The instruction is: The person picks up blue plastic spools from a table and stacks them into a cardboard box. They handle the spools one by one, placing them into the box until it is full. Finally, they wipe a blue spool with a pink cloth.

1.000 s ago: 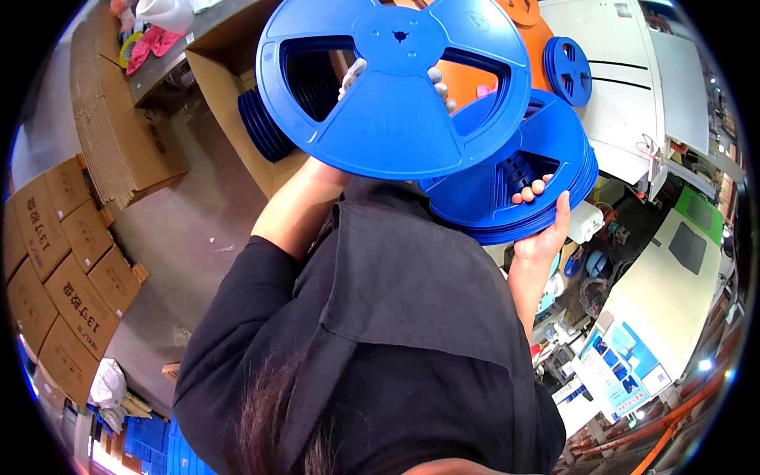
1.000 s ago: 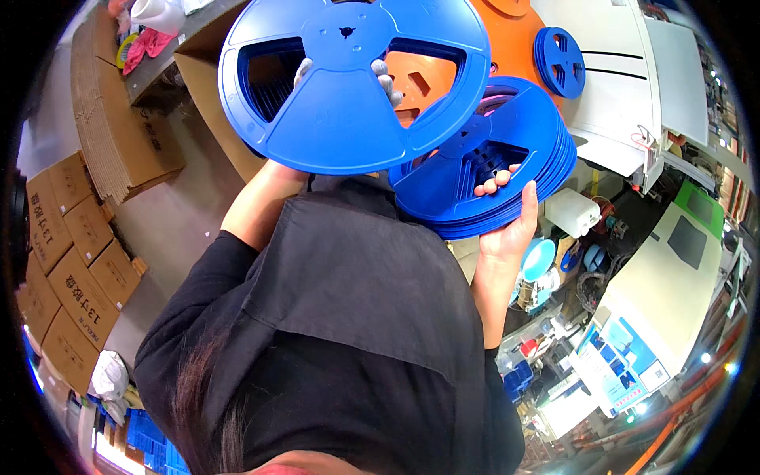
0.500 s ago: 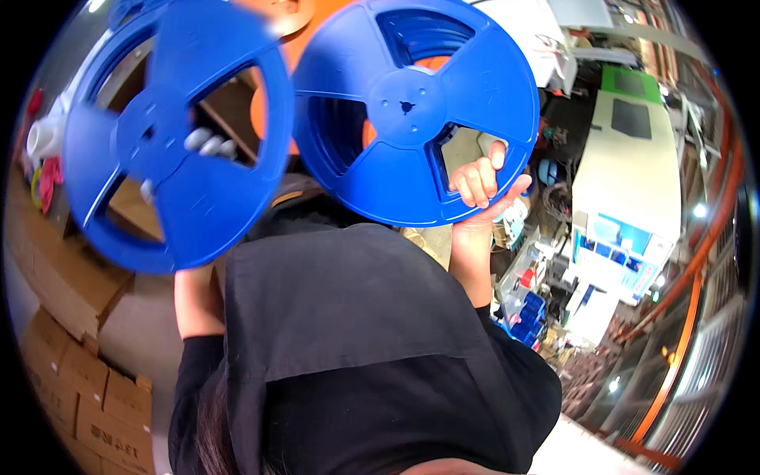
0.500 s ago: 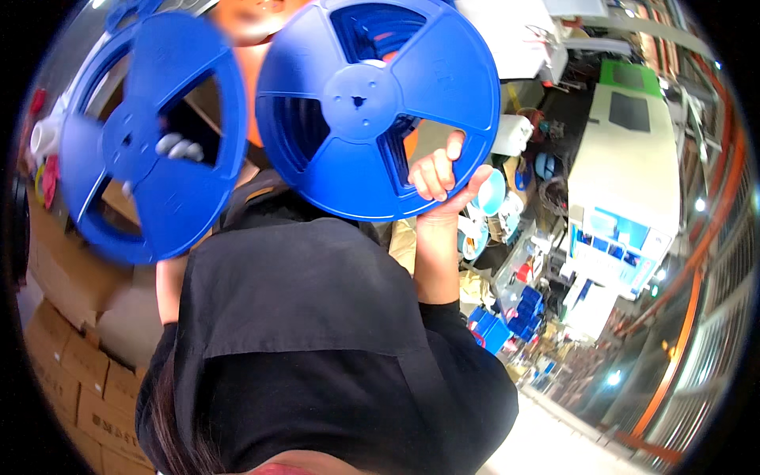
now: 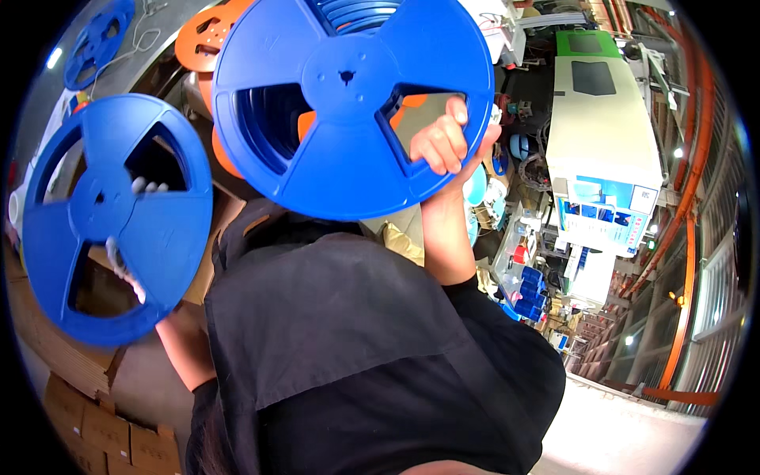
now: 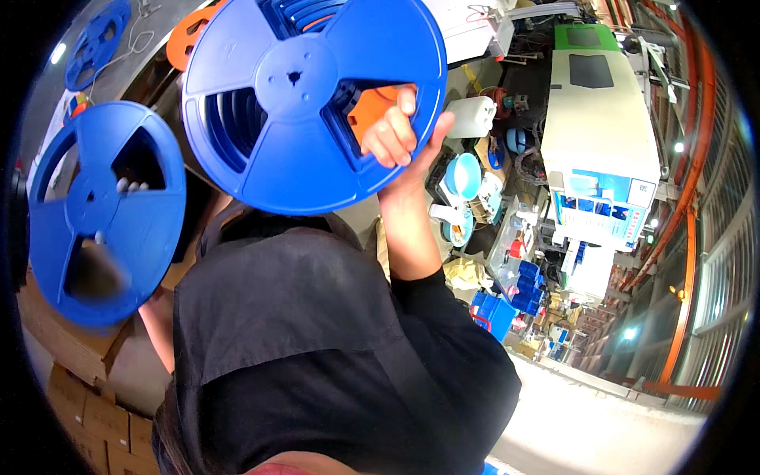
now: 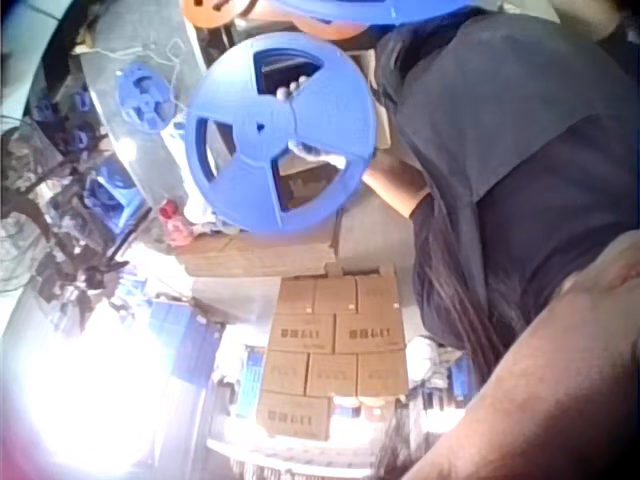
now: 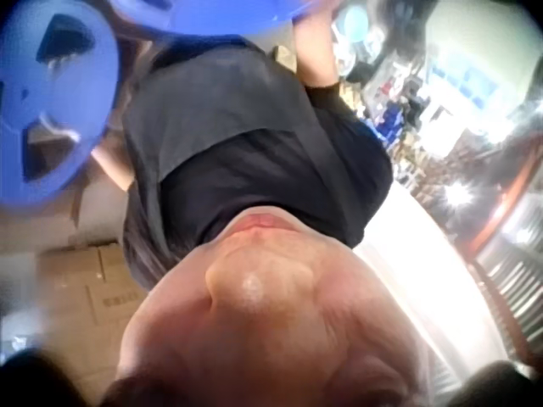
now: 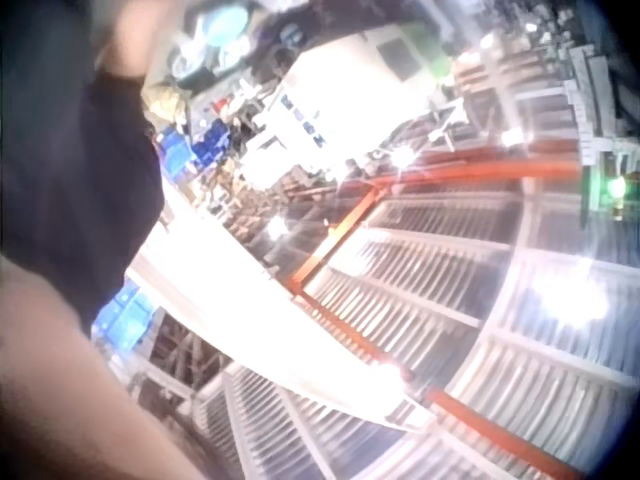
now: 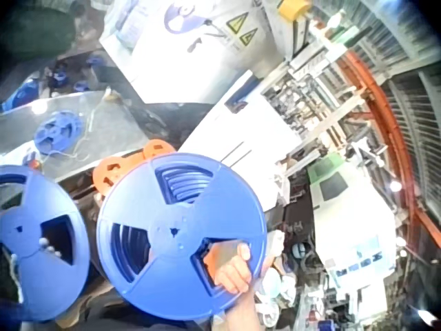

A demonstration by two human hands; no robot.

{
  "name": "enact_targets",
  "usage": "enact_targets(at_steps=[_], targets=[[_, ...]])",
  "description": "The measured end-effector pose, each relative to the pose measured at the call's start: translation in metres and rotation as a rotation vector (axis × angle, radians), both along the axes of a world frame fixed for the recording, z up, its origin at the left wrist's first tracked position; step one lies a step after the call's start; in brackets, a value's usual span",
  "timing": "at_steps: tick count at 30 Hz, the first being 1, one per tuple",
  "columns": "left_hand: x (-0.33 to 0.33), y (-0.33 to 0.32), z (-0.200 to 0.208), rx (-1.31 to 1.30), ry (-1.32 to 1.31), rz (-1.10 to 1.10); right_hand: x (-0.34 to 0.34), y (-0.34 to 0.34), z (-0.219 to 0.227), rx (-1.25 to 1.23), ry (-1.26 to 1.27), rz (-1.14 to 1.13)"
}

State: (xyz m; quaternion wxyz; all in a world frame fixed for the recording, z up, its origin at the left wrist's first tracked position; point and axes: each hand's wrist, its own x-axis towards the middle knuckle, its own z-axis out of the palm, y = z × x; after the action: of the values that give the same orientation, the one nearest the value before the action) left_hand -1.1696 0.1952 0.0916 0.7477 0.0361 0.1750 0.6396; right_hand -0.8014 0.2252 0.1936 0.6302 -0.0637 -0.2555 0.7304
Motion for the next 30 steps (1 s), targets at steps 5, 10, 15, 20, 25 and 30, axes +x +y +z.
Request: enact_targets(at_steps=[5, 10, 15, 20, 25, 30], targets=[[0.018, 0.015, -0.013, -0.166, 0.023, -0.133, -0.025, 0.015, -0.006, -0.044, -0.124, 0.0], [0.072, 0.033, -0.016, 0.098, 0.64, -0.372, -0.108, 0.003, -0.012, -0.171, -0.691, -0.026], [0.098, 0.034, -0.017, 0.041, 0.482, -0.479, -0.144, -0.004, -0.015, -0.162, -0.954, 0.067], [0.077, 0.027, -0.01, -0.092, 0.262, -0.364, -0.135, -0.008, -0.015, -0.201, -1.084, 0.16], [0.045, 0.025, 0.014, -0.115, 0.12, -0.298, -0.091, -0.01, -0.017, -0.422, -0.883, -0.035], [0.034, 0.019, -0.024, 0.015, -0.085, -0.322, -0.049, -0.007, -0.044, -0.597, -0.619, -0.128]])
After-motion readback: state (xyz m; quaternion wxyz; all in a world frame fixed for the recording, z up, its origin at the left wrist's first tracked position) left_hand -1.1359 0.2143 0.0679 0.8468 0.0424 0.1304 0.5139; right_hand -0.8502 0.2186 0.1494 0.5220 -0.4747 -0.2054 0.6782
